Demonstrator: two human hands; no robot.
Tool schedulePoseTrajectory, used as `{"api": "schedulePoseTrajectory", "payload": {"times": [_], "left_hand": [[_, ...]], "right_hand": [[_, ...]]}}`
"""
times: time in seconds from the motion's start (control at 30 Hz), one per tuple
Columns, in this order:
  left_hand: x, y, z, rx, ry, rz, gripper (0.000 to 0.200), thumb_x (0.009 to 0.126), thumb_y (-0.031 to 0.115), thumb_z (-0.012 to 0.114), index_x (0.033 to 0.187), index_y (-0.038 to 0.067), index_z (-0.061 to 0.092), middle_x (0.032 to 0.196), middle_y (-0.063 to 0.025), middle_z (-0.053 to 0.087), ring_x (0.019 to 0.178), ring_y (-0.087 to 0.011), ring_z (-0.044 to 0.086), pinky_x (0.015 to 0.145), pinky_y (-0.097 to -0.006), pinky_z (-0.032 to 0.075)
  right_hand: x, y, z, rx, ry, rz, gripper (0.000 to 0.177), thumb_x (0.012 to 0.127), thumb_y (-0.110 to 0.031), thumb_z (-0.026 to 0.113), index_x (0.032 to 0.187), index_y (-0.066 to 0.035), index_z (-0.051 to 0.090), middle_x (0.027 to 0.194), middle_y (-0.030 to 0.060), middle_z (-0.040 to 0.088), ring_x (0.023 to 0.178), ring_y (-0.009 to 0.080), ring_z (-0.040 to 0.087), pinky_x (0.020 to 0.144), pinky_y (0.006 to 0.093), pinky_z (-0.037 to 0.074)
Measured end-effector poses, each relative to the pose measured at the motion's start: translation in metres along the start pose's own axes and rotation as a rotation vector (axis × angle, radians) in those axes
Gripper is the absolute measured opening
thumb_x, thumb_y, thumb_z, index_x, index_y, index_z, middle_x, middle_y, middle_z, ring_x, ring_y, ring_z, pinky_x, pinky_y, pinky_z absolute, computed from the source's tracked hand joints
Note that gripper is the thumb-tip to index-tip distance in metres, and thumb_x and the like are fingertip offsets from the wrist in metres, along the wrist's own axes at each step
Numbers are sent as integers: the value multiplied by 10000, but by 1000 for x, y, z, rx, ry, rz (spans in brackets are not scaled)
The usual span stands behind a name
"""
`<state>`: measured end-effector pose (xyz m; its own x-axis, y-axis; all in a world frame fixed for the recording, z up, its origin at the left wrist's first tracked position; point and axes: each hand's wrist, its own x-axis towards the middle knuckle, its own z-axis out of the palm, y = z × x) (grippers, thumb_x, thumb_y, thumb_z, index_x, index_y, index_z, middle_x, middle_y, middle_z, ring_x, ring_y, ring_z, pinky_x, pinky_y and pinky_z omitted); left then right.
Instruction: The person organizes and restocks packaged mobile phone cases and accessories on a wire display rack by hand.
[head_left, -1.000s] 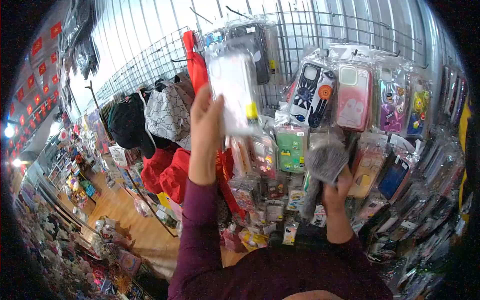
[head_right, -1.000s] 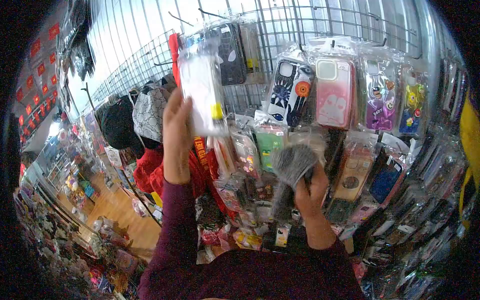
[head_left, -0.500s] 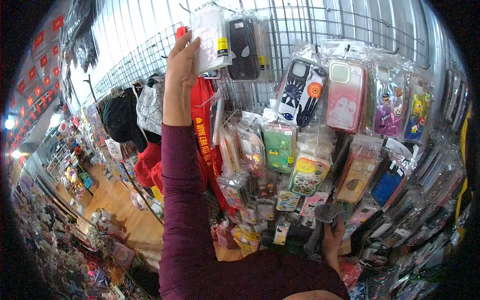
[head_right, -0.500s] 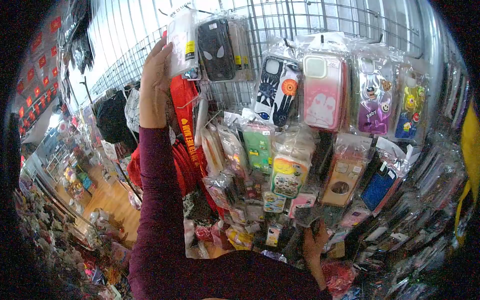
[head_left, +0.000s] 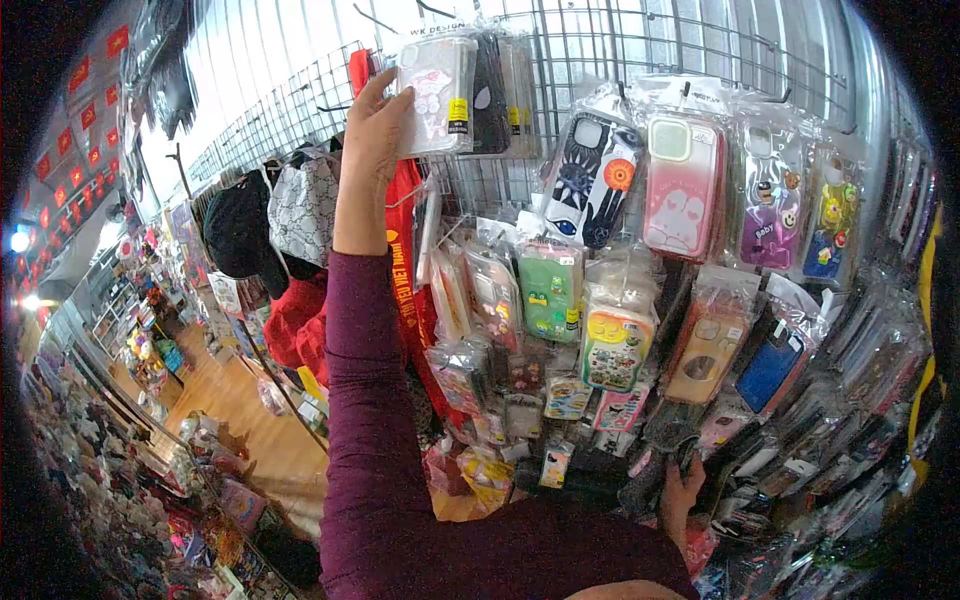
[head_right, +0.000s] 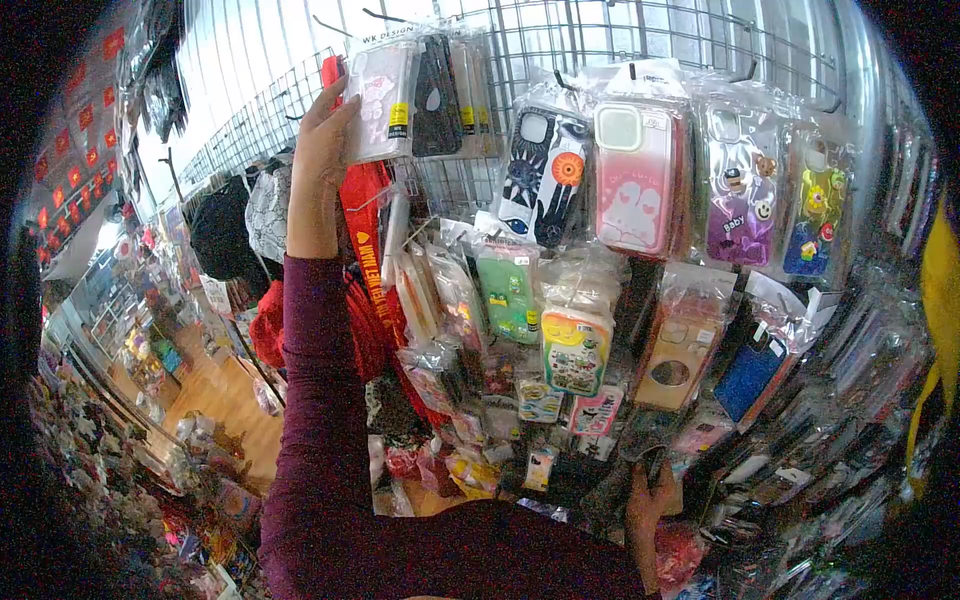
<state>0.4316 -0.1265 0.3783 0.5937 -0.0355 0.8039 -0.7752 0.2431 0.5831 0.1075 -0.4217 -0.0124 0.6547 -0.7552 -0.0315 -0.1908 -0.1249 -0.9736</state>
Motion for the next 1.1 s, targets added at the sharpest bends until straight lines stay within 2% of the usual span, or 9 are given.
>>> {"api": "schedulePoseTrajectory", "payload": {"times": [0.07, 0.17, 0.3, 0.37, 0.47, 0.67, 0.87, 1.07, 1.1], "left_hand": [[-3, 3, 1, -41, 29, 53, 484, 776, 67, 579, 1213, -30, 397, 965, -163, 567, 798, -171, 574, 682, -254, 472], [-14, 16, 4, -135, 13, 119, 477, 786, 52, 563, 1222, -30, 385, 996, -181, 559, 837, -184, 577, 705, -264, 480], [-31, 35, 7, -206, 36, 183, 454, 804, 15, 514, 1227, -55, 363, 1050, -213, 537, 902, -211, 574, 728, -269, 489], [-28, 43, 5, -182, 44, 194, 455, 801, 13, 511, 1225, -60, 363, 1031, -212, 546, 870, -215, 587, 714, -265, 496], [-15, 48, 2, -151, -12, 109, 448, 790, 32, 539, 1201, -65, 392, 1001, -205, 560, 806, -204, 602, 676, -265, 507], [5, 52, -4, -47, -17, 56, 420, 781, 46, 563, 1165, -70, 437, 972, -177, 575, 779, -195, 600, 650, -259, 497], [8, 56, -15, -12, -87, 27, 378, 773, 68, 585, 1121, -48, 493, 943, -167, 587, 768, -184, 600, 635, -254, 496], [12, 56, -15, 124, -79, 25, 350, 825, 87, 506, 1145, -51, 471, 1033, -170, 557, 829, -193, 601, 674, -249, 511], [13, 54, -16, 137, -101, 55, 339, 828, 82, 502, 1141, -46, 478, 1035, -170, 556, 822, -192, 603, 673, -247, 514]], "right_hand": [[2, 5, 5, 61, 5, -26, 597, 808, -240, 589, 1299, -65, 299, 1286, 141, 301, 1188, 284, 292, 943, 390, 289], [1, 5, 11, 87, 145, -219, 299, 791, -41, 559, 1071, 37, 492, 1010, 128, 544, 900, 210, 497, 796, 309, 393], [-3, -7, 9, 41, 99, -267, 292, 787, -48, 561, 1058, 41, 496, 990, 124, 550, 891, 215, 499, 799, 314, 392], [-2, -6, 11, -25, 123, -240, 293, 787, -55, 563, 1056, 42, 497, 985, 126, 552, 890, 219, 500, 801, 315, 391], [8, 13, 11, 140, 60, -205, 305, 780, -58, 571, 1055, 49, 495, 984, 138, 552, 883, 229, 502, 800, 322, 394], [7, 14, 16, 14, 222, -256, 305, 769, -38, 571, 1051, 55, 498, 981, 139, 556, 870, 211, 507, 782, 320, 406], [9, 11, 16, 146, 55, -292, 298, 762, -34, 580, 1040, 48, 514, 945, 125, 567, 843, 197, 515, 764, 312, 413], [13, 14, 25, 69, 44, -247, 299, 768, -36, 578, 1045, 49, 506, 956, 119, 566, 829, 195, 520, 744, 318, 426], [11, 14, 27, -90, 135, -241, 312, 767, -37, 585, 1056, 44, 501, 960, 111, 563, 833, 197, 523, 738, 321, 432]]}}
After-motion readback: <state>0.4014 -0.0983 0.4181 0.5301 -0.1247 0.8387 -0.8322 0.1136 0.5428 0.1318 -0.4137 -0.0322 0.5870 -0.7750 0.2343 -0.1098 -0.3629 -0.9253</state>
